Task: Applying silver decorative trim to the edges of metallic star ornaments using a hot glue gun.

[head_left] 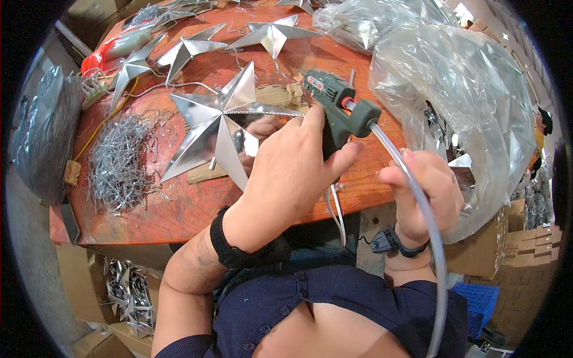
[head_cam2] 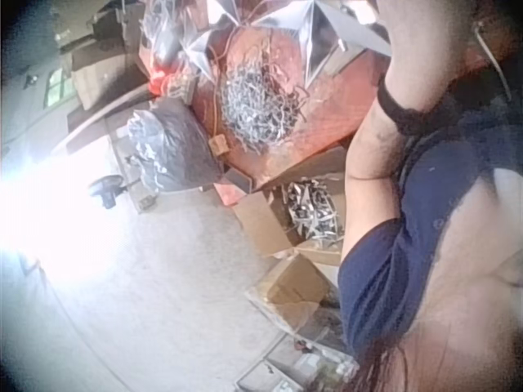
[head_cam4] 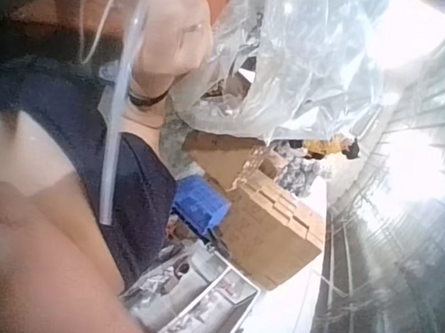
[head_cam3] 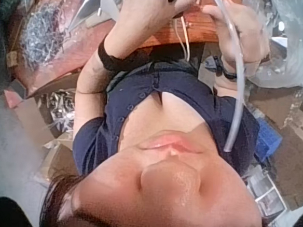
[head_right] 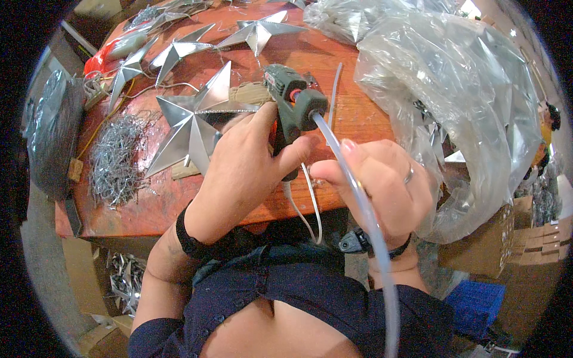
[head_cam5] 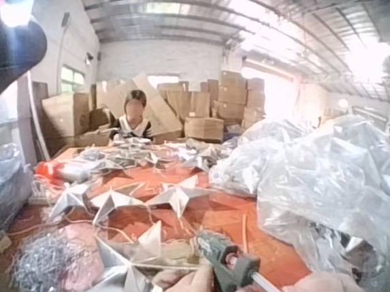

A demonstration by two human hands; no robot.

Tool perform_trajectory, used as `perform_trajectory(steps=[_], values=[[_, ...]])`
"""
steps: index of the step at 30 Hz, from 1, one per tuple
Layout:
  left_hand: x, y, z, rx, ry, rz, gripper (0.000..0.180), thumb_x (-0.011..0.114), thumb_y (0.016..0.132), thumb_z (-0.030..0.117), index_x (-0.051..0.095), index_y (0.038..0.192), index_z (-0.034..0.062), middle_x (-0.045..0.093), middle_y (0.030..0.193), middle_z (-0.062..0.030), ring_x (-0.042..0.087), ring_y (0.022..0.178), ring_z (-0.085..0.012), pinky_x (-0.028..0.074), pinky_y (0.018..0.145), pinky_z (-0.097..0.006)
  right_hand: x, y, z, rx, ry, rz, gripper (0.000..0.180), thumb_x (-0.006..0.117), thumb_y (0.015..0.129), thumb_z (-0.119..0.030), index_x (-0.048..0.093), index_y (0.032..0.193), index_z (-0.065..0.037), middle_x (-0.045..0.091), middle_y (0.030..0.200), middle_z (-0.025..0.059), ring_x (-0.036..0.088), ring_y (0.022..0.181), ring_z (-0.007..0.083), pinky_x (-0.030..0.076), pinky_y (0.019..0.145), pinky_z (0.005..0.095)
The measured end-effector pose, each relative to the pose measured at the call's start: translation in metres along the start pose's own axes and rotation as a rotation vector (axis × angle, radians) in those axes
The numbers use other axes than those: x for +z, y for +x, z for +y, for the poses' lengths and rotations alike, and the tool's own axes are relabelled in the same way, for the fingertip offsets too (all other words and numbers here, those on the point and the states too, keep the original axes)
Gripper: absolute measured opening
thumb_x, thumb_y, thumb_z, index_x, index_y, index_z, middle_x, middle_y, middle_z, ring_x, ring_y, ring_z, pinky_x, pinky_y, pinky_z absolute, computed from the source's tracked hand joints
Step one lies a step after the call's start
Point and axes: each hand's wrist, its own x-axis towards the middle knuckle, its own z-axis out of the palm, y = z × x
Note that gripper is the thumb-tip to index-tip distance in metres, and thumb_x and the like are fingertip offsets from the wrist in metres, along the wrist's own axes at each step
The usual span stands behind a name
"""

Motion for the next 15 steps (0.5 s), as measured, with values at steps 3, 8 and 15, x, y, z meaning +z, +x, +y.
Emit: perform_trajectory(steps=[3,8,15], values=[[0.002,0.001,-0.002,-0.011,-0.005,0.007,0.039,0.064,0.078,0.03,0.048,0.088,-0.0037,0.059,0.074,-0.0209,0.061,0.069,-0.0363,0.049,0.06,-0.04,0.03,0.003,-0.007,0.563,0.442,0.13,0.039,0.071,0.077,-0.019,0.054,0.106,0.001,0.062,0.096,0.008,0.057,0.088,0.0142,0.046,0.075,0.0242],[0.003,-0.003,-0.001,0.097,0.064,-0.043,0.041,0.063,0.079,0.023,0.047,0.099,-0.0094,0.056,0.092,-0.0266,0.06,0.083,-0.0366,0.051,0.066,-0.037,0.054,-0.009,0.009,0.909,0.745,-0.182,0.037,0.066,0.083,-0.026,0.055,0.108,-0.002,0.056,0.091,0.0018,0.05,0.078,0.0068,0.044,0.073,0.0228],[-0.035,-0.026,-0.005,0.057,-0.49,-0.187,0.061,0.065,0.079,0.015,0.039,0.131,-0.0026,0.055,0.11,-0.0231,0.052,0.104,-0.0384,0.046,0.083,-0.038,0.053,0.013,0.036,1.064,1.114,-0.084,0.035,0.05,0.089,-0.025,0.052,0.112,0.002,0.061,0.102,0.0136,0.059,0.096,0.0209,0.047,0.082,0.0336]])
